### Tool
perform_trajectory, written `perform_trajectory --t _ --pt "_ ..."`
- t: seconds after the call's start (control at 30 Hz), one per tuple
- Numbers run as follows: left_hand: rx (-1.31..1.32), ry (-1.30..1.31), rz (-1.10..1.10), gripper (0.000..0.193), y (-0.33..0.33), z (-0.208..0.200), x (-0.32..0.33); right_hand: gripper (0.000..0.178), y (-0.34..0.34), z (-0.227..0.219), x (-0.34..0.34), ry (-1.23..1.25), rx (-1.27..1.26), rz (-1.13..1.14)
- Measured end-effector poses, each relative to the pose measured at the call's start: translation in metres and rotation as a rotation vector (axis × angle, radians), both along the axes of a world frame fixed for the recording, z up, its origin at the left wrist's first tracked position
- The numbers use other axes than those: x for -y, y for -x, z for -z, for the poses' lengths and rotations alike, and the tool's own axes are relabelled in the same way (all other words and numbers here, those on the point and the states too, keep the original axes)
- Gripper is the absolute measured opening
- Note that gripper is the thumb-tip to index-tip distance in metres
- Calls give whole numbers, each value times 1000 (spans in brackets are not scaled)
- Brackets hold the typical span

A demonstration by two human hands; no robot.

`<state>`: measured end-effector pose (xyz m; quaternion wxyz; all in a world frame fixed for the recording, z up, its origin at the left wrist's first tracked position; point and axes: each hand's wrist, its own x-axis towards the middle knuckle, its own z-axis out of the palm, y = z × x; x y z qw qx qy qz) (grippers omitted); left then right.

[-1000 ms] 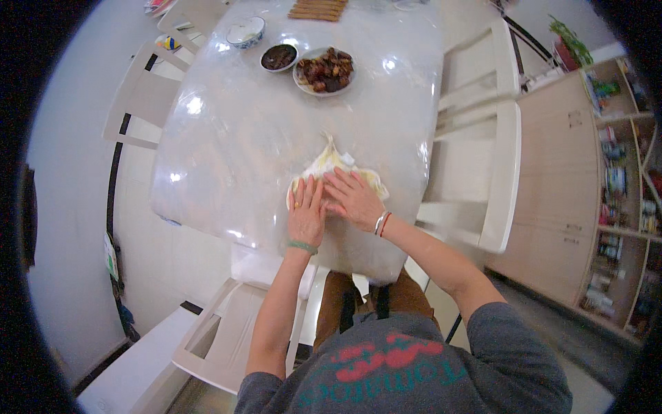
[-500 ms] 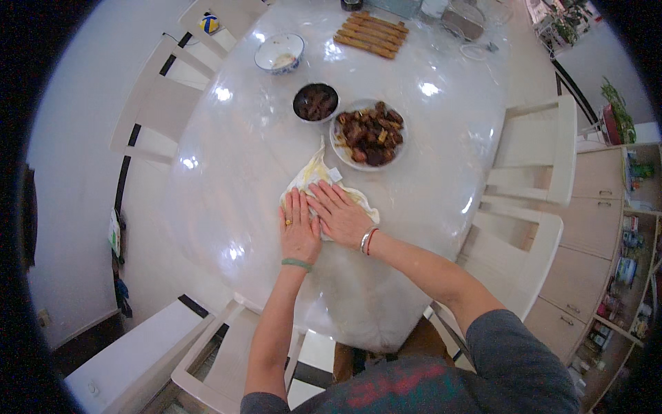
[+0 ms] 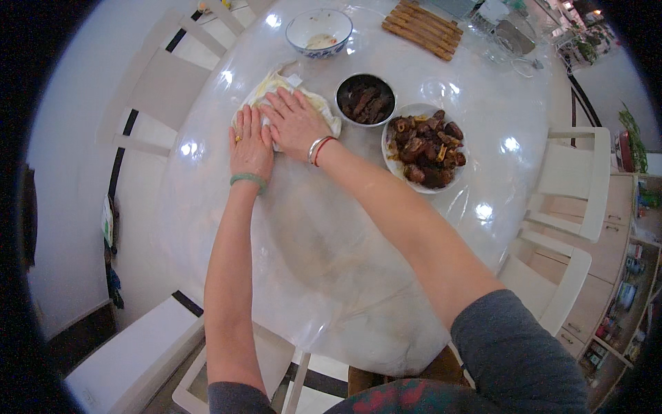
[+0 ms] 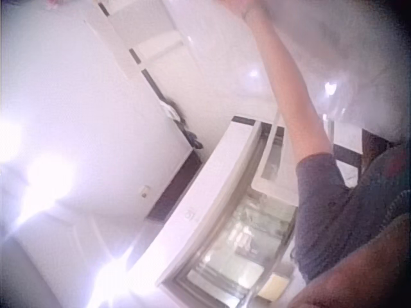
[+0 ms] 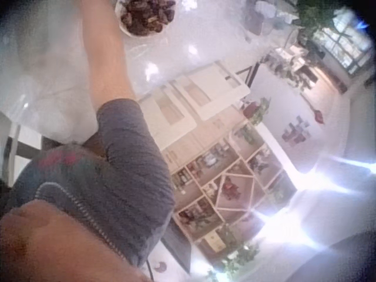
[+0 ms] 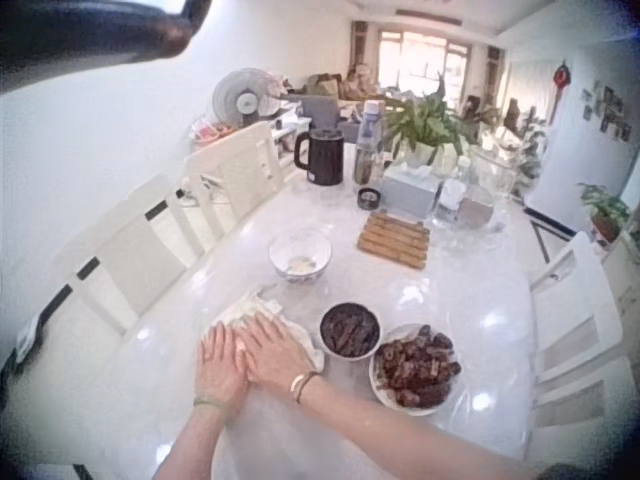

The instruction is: The person scrubs a black wok with a steel wool pad in a soapy sink, rinses it under running water, and places it on the counter. They then wash a white ladle and a small bowl in the sink. Finally, the person wipes a dining table with a cloth and returns to the sink to wash the small bowl again.

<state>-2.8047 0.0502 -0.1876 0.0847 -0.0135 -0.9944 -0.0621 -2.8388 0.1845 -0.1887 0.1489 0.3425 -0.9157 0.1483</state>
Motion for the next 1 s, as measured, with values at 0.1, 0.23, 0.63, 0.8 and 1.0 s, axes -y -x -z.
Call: perform_trajectory --t 0.1,0.23,0.63,0.8,1.0 --pt "37 87 -9 55 -54 0 6 48 -39 -5 0 -55 66 -62" --pt "294 -113 31 60 -177 -34 -35 55 -153 -30 -48 -136 327 -188" --pt "433 -176 9 65 -257 -44 -30 60 -205 -42 -45 -208 434 -447" --pt "216 -14 -176 58 -172 -23 78 55 -123 -23 77 -38 206 -380" --pt "94 77 -407 55 -181 -15 160 50 -111 -6 181 17 83 -442"
